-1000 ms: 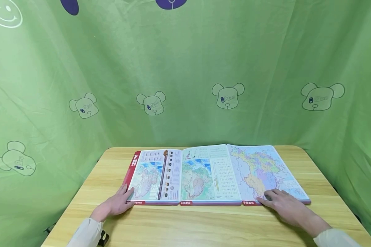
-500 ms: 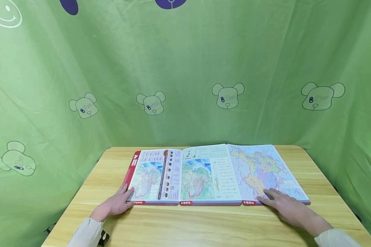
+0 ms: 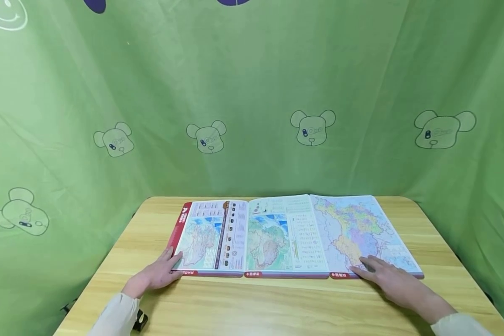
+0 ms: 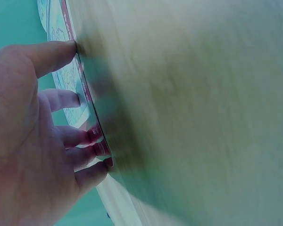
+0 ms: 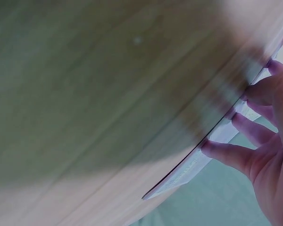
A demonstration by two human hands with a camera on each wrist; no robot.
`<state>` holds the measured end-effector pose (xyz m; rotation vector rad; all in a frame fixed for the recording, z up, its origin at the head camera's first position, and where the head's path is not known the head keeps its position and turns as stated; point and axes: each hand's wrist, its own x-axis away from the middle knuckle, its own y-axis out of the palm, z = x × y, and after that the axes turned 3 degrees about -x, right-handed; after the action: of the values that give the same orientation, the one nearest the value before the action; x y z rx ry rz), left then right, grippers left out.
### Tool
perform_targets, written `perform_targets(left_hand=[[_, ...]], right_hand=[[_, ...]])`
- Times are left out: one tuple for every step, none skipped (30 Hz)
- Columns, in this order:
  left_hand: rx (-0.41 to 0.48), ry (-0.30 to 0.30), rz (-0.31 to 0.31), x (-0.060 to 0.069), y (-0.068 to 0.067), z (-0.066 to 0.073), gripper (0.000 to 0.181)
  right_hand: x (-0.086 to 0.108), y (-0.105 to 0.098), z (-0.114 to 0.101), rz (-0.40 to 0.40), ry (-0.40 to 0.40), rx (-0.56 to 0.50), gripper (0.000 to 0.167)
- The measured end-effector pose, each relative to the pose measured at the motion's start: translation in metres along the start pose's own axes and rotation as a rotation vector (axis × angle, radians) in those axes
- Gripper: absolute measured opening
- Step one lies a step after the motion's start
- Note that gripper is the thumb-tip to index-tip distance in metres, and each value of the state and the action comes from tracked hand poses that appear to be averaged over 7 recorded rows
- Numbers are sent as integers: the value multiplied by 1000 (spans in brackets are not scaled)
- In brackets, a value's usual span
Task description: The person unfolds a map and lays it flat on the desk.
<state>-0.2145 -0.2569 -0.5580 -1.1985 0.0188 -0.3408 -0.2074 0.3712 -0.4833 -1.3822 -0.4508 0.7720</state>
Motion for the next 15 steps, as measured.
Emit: perform_targets(left_hand=[[1,1,0,0,0,0,64],[-1,2,-3,-1,0,-1,64],[3,4,-2,-1,0,-1,64],[4,2,-3,-1,0,-1,64],[7,3,-2,-1,0,-1,64],[4,-3,-3,-1,-1,-2,64],[5,-6,-1,-1,-1,-2,64],[5,-10,-2,-1,-1,-2,64],[8,-11,0,-1,-2,-2,64],[8,-13,-1,-1,-2,-1,64],[9,-11,0,0,-2,-1,64],[6,-16,-3,0,-2,-1,64],[8,-17,-4,0,-1,0,64],[8,-18,-5,0,-1,0,64],[7,-20,-5,-1,-1,0,64]], right_hand=[[1,0,0,-1,3,-1,58],[1,-1,-1,-4,10,-2,58],[2,-1,-1,-5,14,-9,58],[2,-1,-2,-7,17,-17,58],[2,-1,-3,-10,22,-19,59],[2,-2,-4,-10,24,-25,59],[2,-2,-4,-8,26,-30,58],[1,-2,-5,-6,25,-32,57],[1,-1,-6,-4,21,-38,58],[1,-1,-6,-6,30,-43,57],[1,-1,-7,-7,35,-44,57],[1,0,-7,-4,37,-52,56],[2,0,-6,-7,46,-58,56],[2,1,-6,-9,52,-61,56],[3,1,-6,-9,60,-63,55]])
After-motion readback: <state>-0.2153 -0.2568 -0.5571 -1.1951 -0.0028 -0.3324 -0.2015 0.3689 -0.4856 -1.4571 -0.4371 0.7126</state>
